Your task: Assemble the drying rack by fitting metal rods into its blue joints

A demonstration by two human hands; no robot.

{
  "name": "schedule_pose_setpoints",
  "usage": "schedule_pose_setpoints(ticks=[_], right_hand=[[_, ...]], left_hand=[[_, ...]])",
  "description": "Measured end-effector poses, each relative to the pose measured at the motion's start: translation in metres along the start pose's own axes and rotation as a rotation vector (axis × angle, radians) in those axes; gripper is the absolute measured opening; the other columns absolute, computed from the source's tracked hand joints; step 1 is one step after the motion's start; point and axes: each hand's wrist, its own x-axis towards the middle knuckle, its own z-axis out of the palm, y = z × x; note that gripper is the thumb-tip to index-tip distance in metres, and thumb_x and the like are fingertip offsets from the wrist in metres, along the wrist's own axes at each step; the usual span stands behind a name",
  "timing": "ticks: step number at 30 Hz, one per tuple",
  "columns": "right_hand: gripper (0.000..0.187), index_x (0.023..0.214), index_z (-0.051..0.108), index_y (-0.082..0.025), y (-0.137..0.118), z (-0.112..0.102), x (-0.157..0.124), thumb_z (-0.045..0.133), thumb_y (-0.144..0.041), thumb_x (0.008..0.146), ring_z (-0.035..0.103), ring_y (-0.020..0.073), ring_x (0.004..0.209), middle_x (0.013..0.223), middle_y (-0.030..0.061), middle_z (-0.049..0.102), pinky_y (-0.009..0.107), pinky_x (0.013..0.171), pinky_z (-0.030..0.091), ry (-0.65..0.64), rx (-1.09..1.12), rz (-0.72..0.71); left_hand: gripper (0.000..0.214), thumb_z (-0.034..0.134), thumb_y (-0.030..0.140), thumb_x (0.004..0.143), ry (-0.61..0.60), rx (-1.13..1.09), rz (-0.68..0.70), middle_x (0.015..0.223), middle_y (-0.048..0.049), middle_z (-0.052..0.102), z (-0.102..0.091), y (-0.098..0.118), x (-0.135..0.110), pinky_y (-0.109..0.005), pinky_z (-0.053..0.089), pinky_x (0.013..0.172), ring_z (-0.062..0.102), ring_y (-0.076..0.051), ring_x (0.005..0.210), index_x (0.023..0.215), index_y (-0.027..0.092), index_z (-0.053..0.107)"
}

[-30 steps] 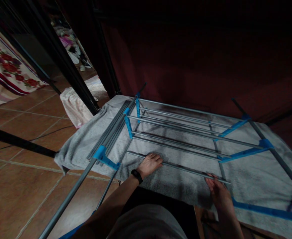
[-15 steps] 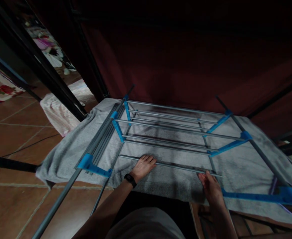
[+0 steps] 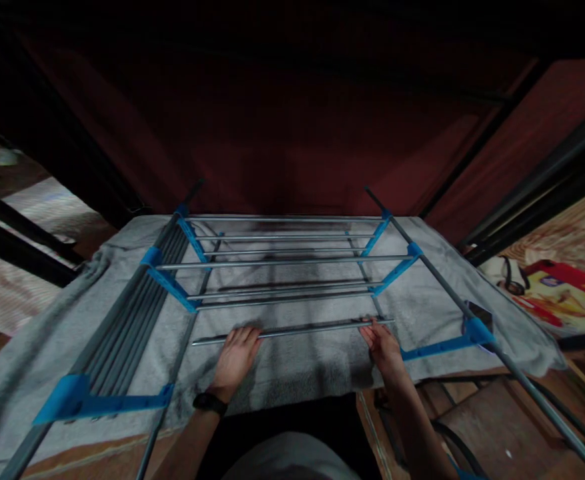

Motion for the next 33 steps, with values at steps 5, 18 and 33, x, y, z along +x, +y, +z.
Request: schedule_pose_setpoints(ticks=[5, 18, 33], right_hand=[[0.021, 0.087, 0.066, -0.022, -0.001, 0.006, 0.004, 0.081, -0.02, 0.072, 0.076, 0.0155, 0.082, 0.088, 0.0002, 0.079, 0.027, 0.078, 0.065, -0.009, 0.039, -0.003], [0.033, 0.077, 0.057, -0.025, 0.005, 0.006, 0.002, 0.089, -0.031, 0.072, 0.071, 0.011, 0.069, 0.07, -0.0064, 0.07, 0.023, 0.077, 0.065, 0.011, 0.075, -0.073], [0.029, 0.08, 0.062, -0.025, 0.011, 0.006, 0.0, 0.088, -0.035, 0.075, 0.069, 0.011, 0.07, 0.071, -0.006, 0.068, 0.023, 0.079, 0.063, -0.032, 0.054, -0.136]], left_hand=[[0.035, 0.042, 0.038, 0.106, 0.037, -0.028, -0.058, 0.108, -0.0089, 0.075, 0.001, -0.014, -0.007, -0.046, 0.052, 0.092, 0.068, -0.029, 0.101, 0.114, 0.021, 0.071], [0.04, 0.04, 0.046, 0.106, 0.087, -0.024, 0.009, 0.106, -0.0087, 0.075, 0.006, -0.018, -0.007, -0.044, 0.053, 0.09, 0.068, -0.028, 0.098, 0.115, 0.021, 0.07], [0.039, 0.039, 0.044, 0.105, 0.074, -0.048, -0.007, 0.104, -0.0091, 0.075, 0.005, -0.017, -0.006, -0.045, 0.053, 0.091, 0.067, -0.029, 0.099, 0.108, 0.022, 0.071]])
